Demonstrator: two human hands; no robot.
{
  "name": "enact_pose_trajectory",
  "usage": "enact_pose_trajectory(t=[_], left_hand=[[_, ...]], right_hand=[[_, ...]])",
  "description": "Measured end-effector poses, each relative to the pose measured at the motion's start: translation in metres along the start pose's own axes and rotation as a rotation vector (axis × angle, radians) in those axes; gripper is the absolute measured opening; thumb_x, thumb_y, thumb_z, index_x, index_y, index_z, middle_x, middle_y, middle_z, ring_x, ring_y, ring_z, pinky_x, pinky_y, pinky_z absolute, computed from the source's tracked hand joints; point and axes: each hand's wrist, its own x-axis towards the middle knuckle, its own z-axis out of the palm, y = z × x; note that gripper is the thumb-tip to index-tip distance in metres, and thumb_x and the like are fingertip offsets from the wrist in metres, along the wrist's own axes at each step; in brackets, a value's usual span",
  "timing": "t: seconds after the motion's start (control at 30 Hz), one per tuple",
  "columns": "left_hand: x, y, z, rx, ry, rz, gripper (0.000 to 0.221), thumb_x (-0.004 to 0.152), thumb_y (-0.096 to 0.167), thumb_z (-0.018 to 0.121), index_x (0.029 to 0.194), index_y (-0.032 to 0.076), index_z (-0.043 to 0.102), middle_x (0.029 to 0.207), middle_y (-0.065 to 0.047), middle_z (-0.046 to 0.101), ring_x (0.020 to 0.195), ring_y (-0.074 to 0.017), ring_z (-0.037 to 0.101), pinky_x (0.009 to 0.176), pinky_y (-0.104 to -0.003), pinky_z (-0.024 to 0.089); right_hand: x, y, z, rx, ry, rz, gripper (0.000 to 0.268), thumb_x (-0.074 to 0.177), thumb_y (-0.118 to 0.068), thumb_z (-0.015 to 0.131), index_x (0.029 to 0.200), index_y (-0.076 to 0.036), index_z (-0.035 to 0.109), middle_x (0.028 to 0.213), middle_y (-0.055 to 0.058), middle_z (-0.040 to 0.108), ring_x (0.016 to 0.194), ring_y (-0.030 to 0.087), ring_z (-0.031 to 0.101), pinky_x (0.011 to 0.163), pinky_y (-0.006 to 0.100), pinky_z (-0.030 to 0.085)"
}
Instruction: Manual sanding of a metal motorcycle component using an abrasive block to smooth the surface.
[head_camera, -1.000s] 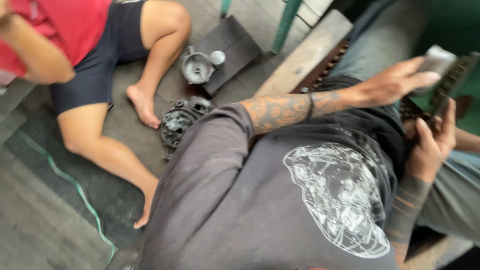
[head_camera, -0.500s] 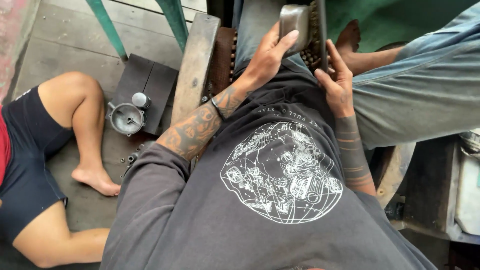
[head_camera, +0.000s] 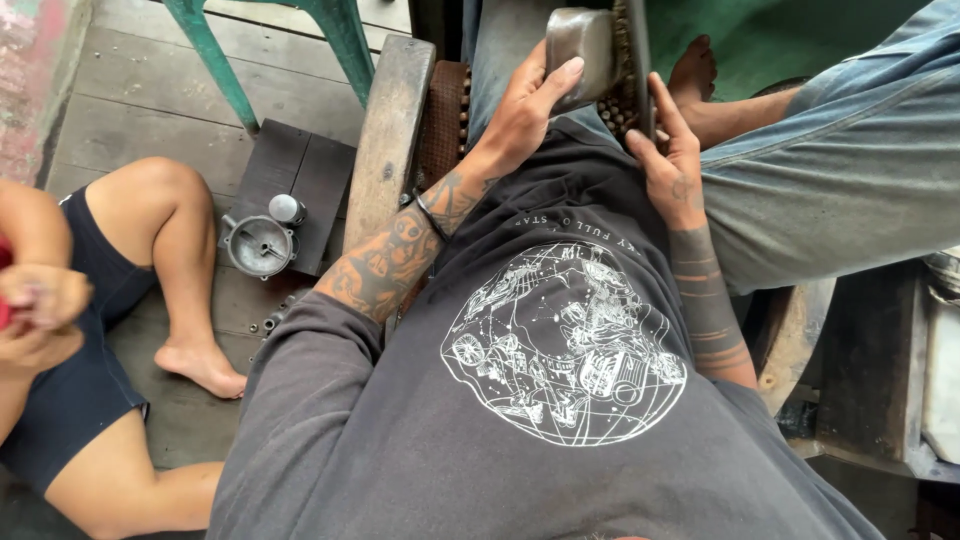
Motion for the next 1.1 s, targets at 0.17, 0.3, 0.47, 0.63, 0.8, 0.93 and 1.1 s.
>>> enact_pose_trajectory(t=[0.17, 0.3, 0.47, 0.63, 0.8, 0.93, 1.1], left_hand=[[0.002, 0.006, -0.002, 0.006, -0.045, 0.037, 0.036, 0.11, 0.026, 0.052, 0.14, 0.006, 0.054, 0.13, -0.012, 0.069, 0.123, -0.0242, 0.067, 0.11, -0.036, 0.054], [0.003, 0.008, -0.005, -0.001, 0.006, 0.025, 0.036, 0.108, 0.029, 0.056, 0.137, 0.008, 0.057, 0.124, -0.012, 0.071, 0.116, -0.0237, 0.069, 0.104, -0.036, 0.057], [0.008, -0.009, -0.01, 0.032, -0.021, 0.053, 0.039, 0.11, 0.027, 0.056, 0.144, 0.008, 0.055, 0.137, -0.01, 0.067, 0.129, -0.0212, 0.063, 0.113, -0.036, 0.051], [0.018, -0.04, -0.019, 0.11, 0.055, 0.086, 0.037, 0.108, 0.026, 0.06, 0.14, 0.008, 0.059, 0.137, -0.008, 0.068, 0.128, -0.0179, 0.062, 0.114, -0.034, 0.048], [0.03, -0.069, -0.028, 0.135, 0.108, 0.106, 0.046, 0.106, 0.026, 0.067, 0.145, 0.005, 0.058, 0.147, -0.01, 0.065, 0.138, -0.0191, 0.06, 0.123, -0.035, 0.043], [0.032, -0.076, -0.023, -0.105, 0.044, 0.108, 0.04, 0.109, 0.021, 0.069, 0.144, 0.005, 0.06, 0.139, -0.008, 0.07, 0.129, -0.0169, 0.062, 0.115, -0.034, 0.049], [0.033, -0.075, -0.022, -0.166, 0.022, 0.081, 0.044, 0.109, 0.022, 0.069, 0.148, 0.005, 0.058, 0.14, -0.011, 0.072, 0.13, -0.0221, 0.067, 0.115, -0.037, 0.053]], right_hand=[[-0.005, -0.003, 0.002, -0.038, -0.01, -0.019, 0.065, 0.108, -0.009, 0.059, 0.166, -0.009, 0.03, 0.125, 0.008, 0.06, 0.106, 0.01, 0.055, 0.103, 0.022, 0.044], [-0.002, 0.004, -0.001, 0.0, -0.026, -0.005, 0.067, 0.105, -0.004, 0.06, 0.166, -0.012, 0.032, 0.124, 0.007, 0.059, 0.105, 0.011, 0.056, 0.093, 0.021, 0.046], [-0.003, -0.007, 0.004, -0.057, 0.05, 0.031, 0.066, 0.107, -0.008, 0.057, 0.167, -0.012, 0.03, 0.126, 0.004, 0.056, 0.085, 0.004, 0.047, 0.072, 0.017, 0.041], [0.001, 0.009, -0.006, -0.07, 0.017, 0.018, 0.066, 0.106, 0.001, 0.057, 0.167, -0.013, 0.034, 0.119, 0.006, 0.053, 0.089, 0.008, 0.046, 0.076, 0.02, 0.04], [0.0, 0.024, -0.016, -0.218, 0.028, -0.04, 0.065, 0.114, 0.006, 0.059, 0.17, -0.013, 0.033, 0.12, 0.012, 0.051, 0.079, 0.011, 0.041, 0.07, 0.025, 0.04], [-0.002, 0.025, -0.021, -0.164, 0.019, -0.038, 0.065, 0.115, 0.004, 0.056, 0.173, -0.01, 0.03, 0.125, 0.014, 0.052, 0.08, 0.013, 0.044, 0.074, 0.025, 0.041], [-0.004, 0.025, -0.021, -0.246, 0.059, -0.045, 0.063, 0.118, -0.001, 0.057, 0.174, -0.009, 0.03, 0.116, 0.012, 0.049, 0.075, 0.012, 0.04, 0.07, 0.027, 0.04]])
